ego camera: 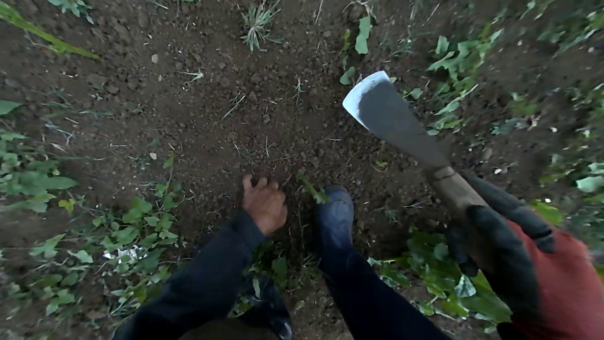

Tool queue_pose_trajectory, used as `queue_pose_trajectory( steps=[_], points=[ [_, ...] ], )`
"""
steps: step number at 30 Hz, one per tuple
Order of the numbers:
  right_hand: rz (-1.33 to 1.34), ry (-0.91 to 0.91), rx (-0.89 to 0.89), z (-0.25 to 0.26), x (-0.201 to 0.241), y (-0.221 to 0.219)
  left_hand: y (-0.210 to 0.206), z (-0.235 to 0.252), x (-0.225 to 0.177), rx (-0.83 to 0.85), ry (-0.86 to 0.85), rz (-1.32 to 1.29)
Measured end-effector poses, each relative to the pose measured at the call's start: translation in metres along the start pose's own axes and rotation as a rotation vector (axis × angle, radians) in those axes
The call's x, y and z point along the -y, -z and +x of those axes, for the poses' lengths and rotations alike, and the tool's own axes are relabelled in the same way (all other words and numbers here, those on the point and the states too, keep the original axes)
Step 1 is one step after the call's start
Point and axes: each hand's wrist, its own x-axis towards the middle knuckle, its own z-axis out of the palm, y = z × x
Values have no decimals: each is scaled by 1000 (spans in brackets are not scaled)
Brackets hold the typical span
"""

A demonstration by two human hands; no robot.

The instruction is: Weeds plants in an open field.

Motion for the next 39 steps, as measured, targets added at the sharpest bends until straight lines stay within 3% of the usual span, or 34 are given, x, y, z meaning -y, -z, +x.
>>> queue_pose_trajectory(
  steps=[1, 2, 6, 10, 13, 16, 18, 20, 21, 22, 24, 26, 27, 28, 31, 32, 33, 37, 39],
  points=[
    [5, 9, 4, 0, -2, 2, 6, -9, 3, 97, -13, -9],
    [7, 12, 5, -1, -3, 4, 8, -16, 6, 92, -21, -37],
    [0, -7, 2, -1, -3, 4, -16, 1, 12, -452, -57, -146],
    [35, 19, 29, 1, 3, 0, -33, 32, 10, -646, -90, -45],
    [23, 14, 47, 0, 3, 2, -55, 48, 14, -909, -150, 57],
    [13, 4, 35, 4, 1, 7, -59, 41, 28, -1050, -216, -108],
    [20, -4, 30, 4, -3, 12, -54, 12, 33, -872, -255, -269],
    [20, -24, 10, 5, -5, 15, -40, -18, 24, -444, -257, -251],
    [7, -31, -5, 4, -5, 14, -35, -23, 16, -319, -233, -224],
    [-10, -37, -16, 4, -3, 13, -36, -21, 8, -313, -196, -209],
    [-38, -44, -31, 4, 0, 9, -52, 5, -2, -514, -128, -123],
    [-29, -37, -25, 3, 4, 5, -80, 30, -6, -734, -197, 3],
    [-16, -28, -5, 3, 5, 5, -87, 30, -7, -743, -264, 2],
    [-1, -16, 17, 4, 5, 8, -86, 20, -8, -610, -333, -35],
    [46, 3, 40, 4, -1, 20, -52, -19, -11, 118, -411, -80],
    [53, 5, 36, 3, -5, 22, -42, -25, -11, 193, -368, -107],
    [56, 7, 32, 4, -6, 23, -35, -27, -7, 117, -309, -154],
    [21, -21, -4, 4, -4, 12, -33, 13, 6, -627, -109, -223],
    [11, -23, 2, 2, 0, 8, -34, 39, 8, -774, -116, -243]
  ],
)
